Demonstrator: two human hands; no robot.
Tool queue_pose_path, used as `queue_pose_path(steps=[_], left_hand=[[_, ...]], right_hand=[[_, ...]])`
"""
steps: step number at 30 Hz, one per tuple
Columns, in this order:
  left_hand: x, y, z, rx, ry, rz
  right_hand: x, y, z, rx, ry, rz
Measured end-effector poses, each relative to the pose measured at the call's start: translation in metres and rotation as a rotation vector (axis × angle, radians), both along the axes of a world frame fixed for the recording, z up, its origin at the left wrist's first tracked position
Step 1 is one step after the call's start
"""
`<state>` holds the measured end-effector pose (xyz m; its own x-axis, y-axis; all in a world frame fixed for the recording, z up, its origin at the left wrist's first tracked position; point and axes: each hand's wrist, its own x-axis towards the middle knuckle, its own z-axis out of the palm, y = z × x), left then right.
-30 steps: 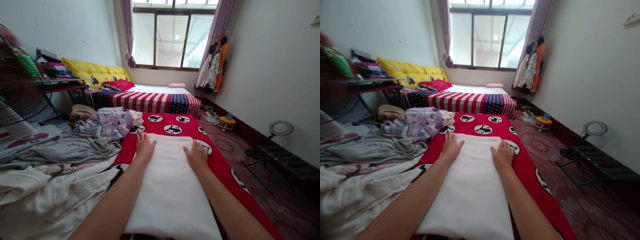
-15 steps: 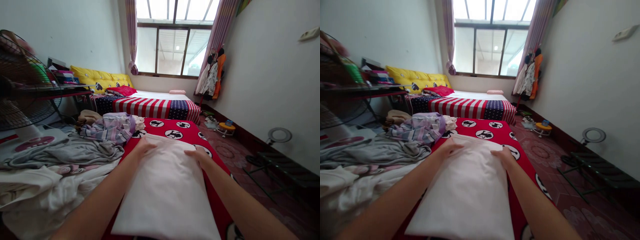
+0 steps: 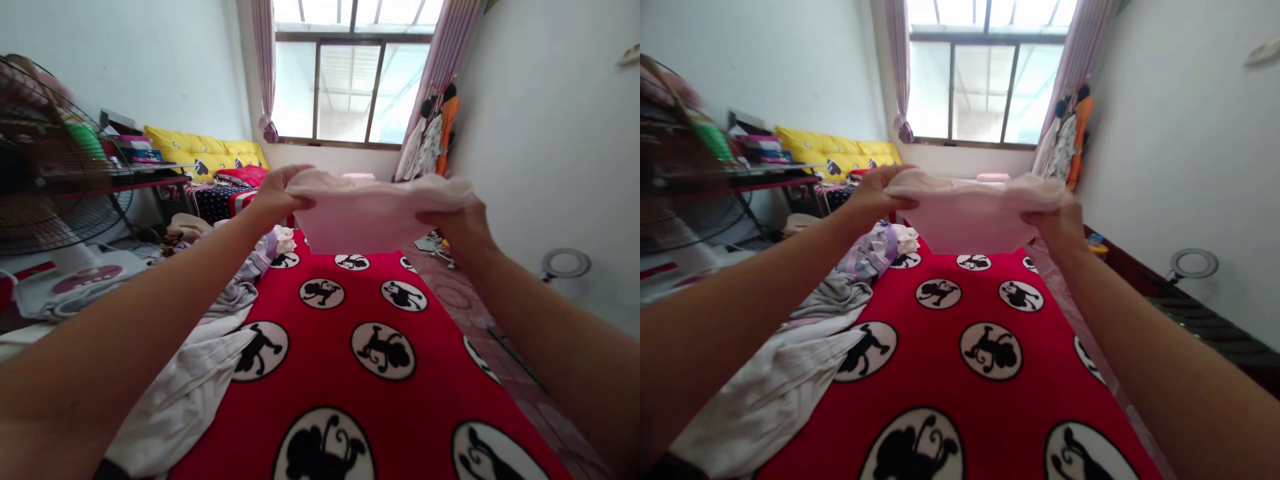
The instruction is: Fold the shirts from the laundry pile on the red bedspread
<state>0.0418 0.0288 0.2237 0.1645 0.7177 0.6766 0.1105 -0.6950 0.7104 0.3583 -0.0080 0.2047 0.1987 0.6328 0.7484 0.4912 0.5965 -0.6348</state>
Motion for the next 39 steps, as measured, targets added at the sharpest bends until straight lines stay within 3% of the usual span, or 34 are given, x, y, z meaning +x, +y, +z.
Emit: queue_pose_path(steps=[2,5,7,10,12,14,19,22,26,29,32,36,39], left_hand=[[-0.004,-0.019,-0.040,-0.015,0.200,-0.003],[-0.011,-0.051,-0.115,-0.043,0.490,-0.061],[-0.015,-0.073,-0.158,-0.015,0.740,-0.131],[-0.018,-0.099,-0.191,0.008,0.918,-0.111],[-0.020,-0.111,-0.194,0.005,0.935,-0.070],[-0.021,-0.119,-0.187,0.002,0.981,-0.066],[-0.021,-0.122,-0.160,-0.057,1.078,-0.126],[-0.005,-0.102,-0.143,-0.094,1.015,-0.063],[0.045,-0.049,-0.133,-0.094,0.927,0.165],[0.083,-0.007,-0.144,-0.172,0.918,0.357],[0.103,0.020,-0.174,-0.252,0.927,0.458],[0.101,0.028,-0.215,-0.263,0.998,0.489],[0.095,0.023,-0.225,-0.233,1.027,0.446]], right_hand=[[0.006,-0.021,-0.039,-0.077,-0.024,0.023],[0.013,-0.061,-0.109,-0.355,-0.216,0.112],[0.016,-0.087,-0.150,-0.505,-0.332,0.157],[0.020,-0.116,-0.187,-0.531,-0.461,0.143],[0.021,-0.128,-0.195,-0.494,-0.525,0.095],[0.020,-0.136,-0.194,-0.461,-0.597,0.067],[0.020,-0.141,-0.167,-0.496,-0.752,0.091],[0.017,-0.123,-0.146,-0.483,-0.698,0.047],[-0.014,-0.064,-0.127,-0.413,-0.502,-0.119],[-0.051,-0.014,-0.129,-0.514,-0.529,-0.183],[-0.078,0.019,-0.148,-0.588,-0.609,-0.170],[-0.074,0.023,-0.187,-0.778,-0.845,-0.213],[-0.052,0.012,-0.202,-0.886,-0.931,-0.356]])
